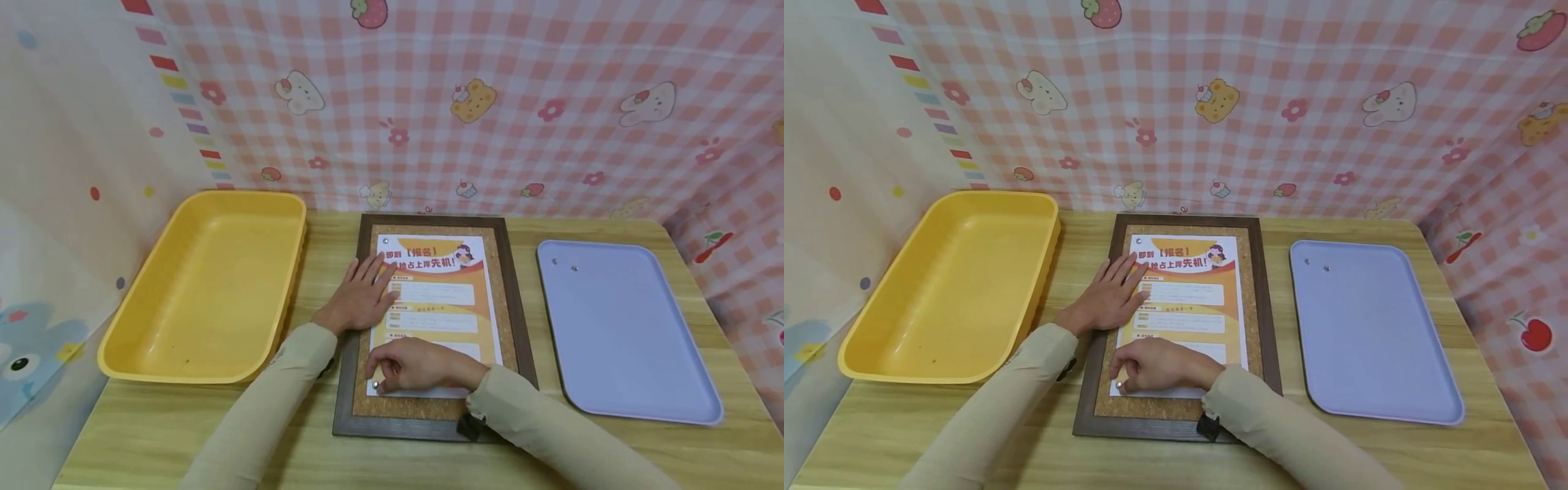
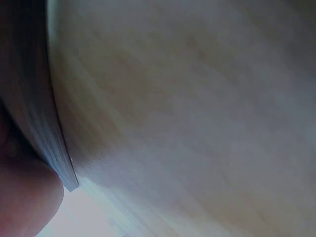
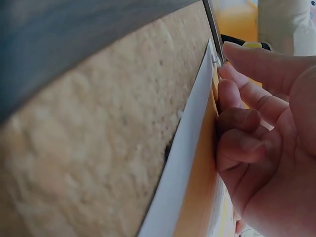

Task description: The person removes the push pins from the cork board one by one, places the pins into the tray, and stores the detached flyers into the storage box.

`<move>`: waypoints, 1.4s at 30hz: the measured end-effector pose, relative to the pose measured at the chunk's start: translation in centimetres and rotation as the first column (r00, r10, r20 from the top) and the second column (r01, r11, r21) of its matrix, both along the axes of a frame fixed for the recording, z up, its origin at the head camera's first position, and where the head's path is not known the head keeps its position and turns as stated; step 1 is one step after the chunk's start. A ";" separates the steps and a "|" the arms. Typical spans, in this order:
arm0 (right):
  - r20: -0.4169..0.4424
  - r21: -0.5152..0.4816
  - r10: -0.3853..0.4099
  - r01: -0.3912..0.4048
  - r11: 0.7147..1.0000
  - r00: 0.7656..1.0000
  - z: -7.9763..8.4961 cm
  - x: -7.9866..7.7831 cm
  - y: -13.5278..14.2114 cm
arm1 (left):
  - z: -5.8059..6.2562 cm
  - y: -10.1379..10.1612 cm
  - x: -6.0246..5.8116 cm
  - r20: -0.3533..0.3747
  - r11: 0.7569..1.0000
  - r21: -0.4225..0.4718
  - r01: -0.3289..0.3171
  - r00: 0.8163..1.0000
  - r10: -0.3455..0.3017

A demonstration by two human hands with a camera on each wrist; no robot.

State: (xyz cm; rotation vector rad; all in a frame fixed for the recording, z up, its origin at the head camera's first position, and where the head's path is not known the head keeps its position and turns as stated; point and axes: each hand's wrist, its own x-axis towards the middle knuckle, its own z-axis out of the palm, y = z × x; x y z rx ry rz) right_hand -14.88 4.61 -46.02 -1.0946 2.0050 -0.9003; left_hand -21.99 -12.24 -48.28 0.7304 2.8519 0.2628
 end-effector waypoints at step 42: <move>-0.112 0.051 -0.016 0.021 0.998 0.994 -0.1 0.0 -0.2 | 0.1 0.1 -0.1 -0.006 1.000 -0.005 -0.007 1.000 0.007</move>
